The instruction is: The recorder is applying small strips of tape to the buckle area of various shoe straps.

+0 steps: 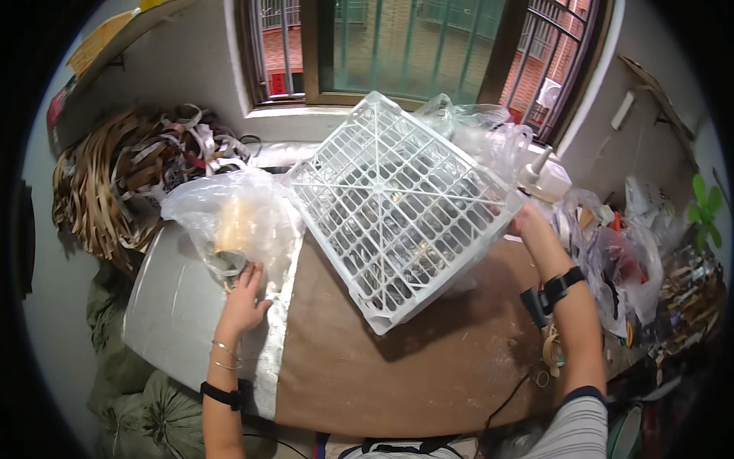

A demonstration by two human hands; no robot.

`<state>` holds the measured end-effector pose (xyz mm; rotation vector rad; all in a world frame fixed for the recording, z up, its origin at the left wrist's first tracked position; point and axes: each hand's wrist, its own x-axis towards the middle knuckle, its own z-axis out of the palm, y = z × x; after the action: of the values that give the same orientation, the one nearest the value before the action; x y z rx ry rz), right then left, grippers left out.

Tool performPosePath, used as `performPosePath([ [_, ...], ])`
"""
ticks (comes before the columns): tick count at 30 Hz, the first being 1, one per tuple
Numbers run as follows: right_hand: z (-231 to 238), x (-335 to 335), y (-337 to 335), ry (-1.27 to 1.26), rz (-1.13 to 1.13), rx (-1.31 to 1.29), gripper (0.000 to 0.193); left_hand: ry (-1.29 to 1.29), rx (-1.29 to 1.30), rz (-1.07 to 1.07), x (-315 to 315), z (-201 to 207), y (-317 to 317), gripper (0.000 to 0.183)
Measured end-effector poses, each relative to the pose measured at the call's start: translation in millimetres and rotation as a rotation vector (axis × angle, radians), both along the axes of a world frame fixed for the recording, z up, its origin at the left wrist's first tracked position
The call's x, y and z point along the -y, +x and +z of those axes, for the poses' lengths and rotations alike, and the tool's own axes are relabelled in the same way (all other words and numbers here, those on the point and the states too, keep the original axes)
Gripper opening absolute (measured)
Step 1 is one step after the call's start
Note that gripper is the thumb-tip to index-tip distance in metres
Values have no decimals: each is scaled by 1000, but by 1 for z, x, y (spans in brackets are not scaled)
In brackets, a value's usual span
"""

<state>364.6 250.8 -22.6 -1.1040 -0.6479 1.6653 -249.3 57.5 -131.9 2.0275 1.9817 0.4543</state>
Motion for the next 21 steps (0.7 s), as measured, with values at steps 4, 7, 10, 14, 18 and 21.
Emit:
performPosePath([
  [4,21,35,-43,43,79,23,17,-25,-34,3,3,2,1,90],
  [7,65,46,-62,372,329,136,13,-35,-9,17,5,6,6,90],
  [10,132,60,-101,798,232,183,16,40,24,-56,11,-7,-16,89],
  [14,203,70,-40,1002,409,-200,47,128,-77,-58,3,-22,-30,89],
  [18,266,247,26,766,-649,100,23,61,-49,-34,-2,-11,-12,84],
  [21,253,359,157,970,-860,669,42,223,-44,-168,12,3,0,67],
])
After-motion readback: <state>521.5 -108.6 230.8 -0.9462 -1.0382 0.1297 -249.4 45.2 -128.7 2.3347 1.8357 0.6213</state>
